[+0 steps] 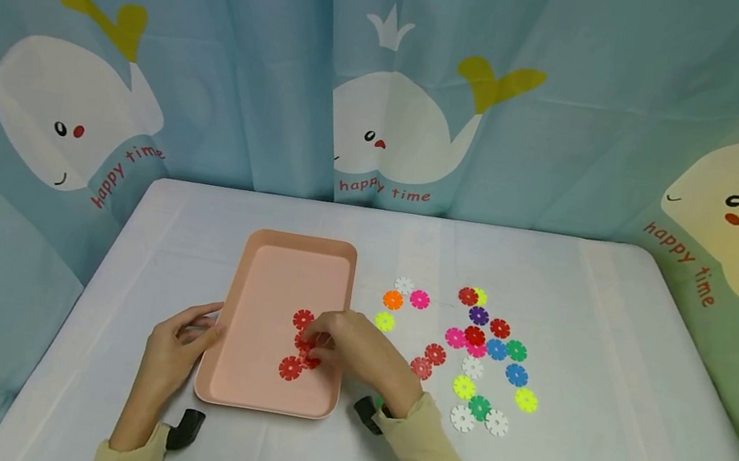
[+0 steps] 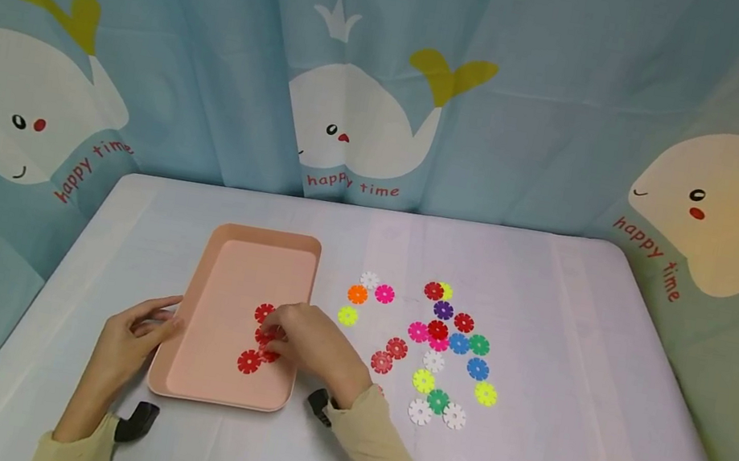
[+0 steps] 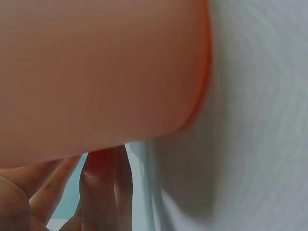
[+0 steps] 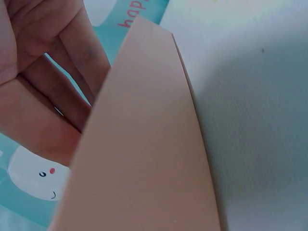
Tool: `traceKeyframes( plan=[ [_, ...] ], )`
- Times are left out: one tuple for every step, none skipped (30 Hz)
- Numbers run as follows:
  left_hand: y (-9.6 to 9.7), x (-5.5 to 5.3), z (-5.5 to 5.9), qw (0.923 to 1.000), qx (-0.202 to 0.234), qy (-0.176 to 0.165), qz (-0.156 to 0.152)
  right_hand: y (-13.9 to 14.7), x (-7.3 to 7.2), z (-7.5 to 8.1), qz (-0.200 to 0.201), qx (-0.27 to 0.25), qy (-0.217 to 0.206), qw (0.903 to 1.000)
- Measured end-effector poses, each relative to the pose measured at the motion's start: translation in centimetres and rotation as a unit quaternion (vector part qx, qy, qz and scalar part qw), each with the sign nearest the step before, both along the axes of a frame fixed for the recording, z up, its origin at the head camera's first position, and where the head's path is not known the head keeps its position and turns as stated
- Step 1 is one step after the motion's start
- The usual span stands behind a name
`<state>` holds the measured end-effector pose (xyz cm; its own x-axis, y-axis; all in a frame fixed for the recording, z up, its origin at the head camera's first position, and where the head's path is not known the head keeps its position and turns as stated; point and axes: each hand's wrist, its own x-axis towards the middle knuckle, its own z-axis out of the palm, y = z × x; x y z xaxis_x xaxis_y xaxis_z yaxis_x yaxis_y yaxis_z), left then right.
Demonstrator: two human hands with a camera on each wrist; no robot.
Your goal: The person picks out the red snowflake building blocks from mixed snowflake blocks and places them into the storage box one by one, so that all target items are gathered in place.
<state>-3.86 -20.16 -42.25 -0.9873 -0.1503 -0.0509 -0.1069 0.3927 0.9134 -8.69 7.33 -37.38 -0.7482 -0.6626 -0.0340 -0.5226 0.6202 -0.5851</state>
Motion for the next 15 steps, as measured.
traceKeyframes(
  plan=[
    [0.0, 0.0, 0.0, 1.0000, 0.001, 0.000, 0.000, 0.1, 0.0, 0.2, -0.001, -0.003, 0.002, 1.0000],
    [0.0, 0.0, 0.0, 1.0000, 0.000, 0.000, -0.001, 0.2, 0.1, 0.3, -0.004, -0.005, 0.002, 1.0000],
    [0.0, 0.0, 0.0, 1.0000, 0.001, 0.000, -0.001, 0.3, 0.1, 0.4, -0.006, -0.008, 0.003, 0.9999],
    [0.0, 0.0, 0.0, 1.0000, 0.000, 0.001, -0.001, 0.5, 0.2, 0.5, -0.007, -0.011, 0.004, 0.9999],
    [0.0, 0.1, 0.1, 1.0000, 0.002, 0.002, -0.001, 0.6, 0.2, 0.6, -0.009, -0.013, 0.005, 0.9999],
    [0.0, 0.1, 0.1, 1.0000, 0.002, 0.003, -0.001, 0.7, 0.2, 0.7, -0.010, -0.016, 0.007, 0.9998],
    [0.1, 0.1, 0.1, 1.0000, 0.003, 0.004, -0.001, 0.8, 0.3, 0.7, -0.010, -0.019, 0.011, 0.9997],
    [0.0, 0.1, 0.1, 1.0000, 0.004, 0.005, -0.001, 1.0, 0.3, 0.7, -0.012, -0.021, 0.014, 0.9996],
    [0.0, 0.1, 0.1, 1.0000, 0.004, 0.006, -0.001, 1.1, 0.4, 0.8, -0.012, -0.023, 0.019, 0.9995],
    [0.0, 0.1, 0.1, 1.0000, 0.005, 0.006, -0.001, 1.3, 0.4, 0.8, -0.012, -0.024, 0.024, 0.9994],
    [0.1, 0.1, 0.1, 1.0000, 0.005, 0.006, -0.001, 1.4, 0.4, 0.9, -0.013, -0.024, 0.028, 0.9992],
    [0.1, 0.1, 0.1, 1.0000, 0.006, 0.005, -0.001, 1.6, 0.5, 0.9, -0.014, -0.025, 0.029, 0.9992],
    [0.1, 0.1, 0.1, 1.0000, 0.005, 0.005, -0.001, 1.7, 0.5, 1.0, -0.015, -0.024, 0.031, 0.9991],
    [0.1, 0.1, 0.1, 1.0000, 0.006, 0.004, -0.001, 1.9, 0.6, 1.1, -0.015, -0.023, 0.030, 0.9992],
    [0.0, 0.1, 0.0, 1.0000, 0.004, 0.004, -0.001, 2.1, 0.6, 1.2, -0.015, -0.021, 0.031, 0.9992]
  ],
)
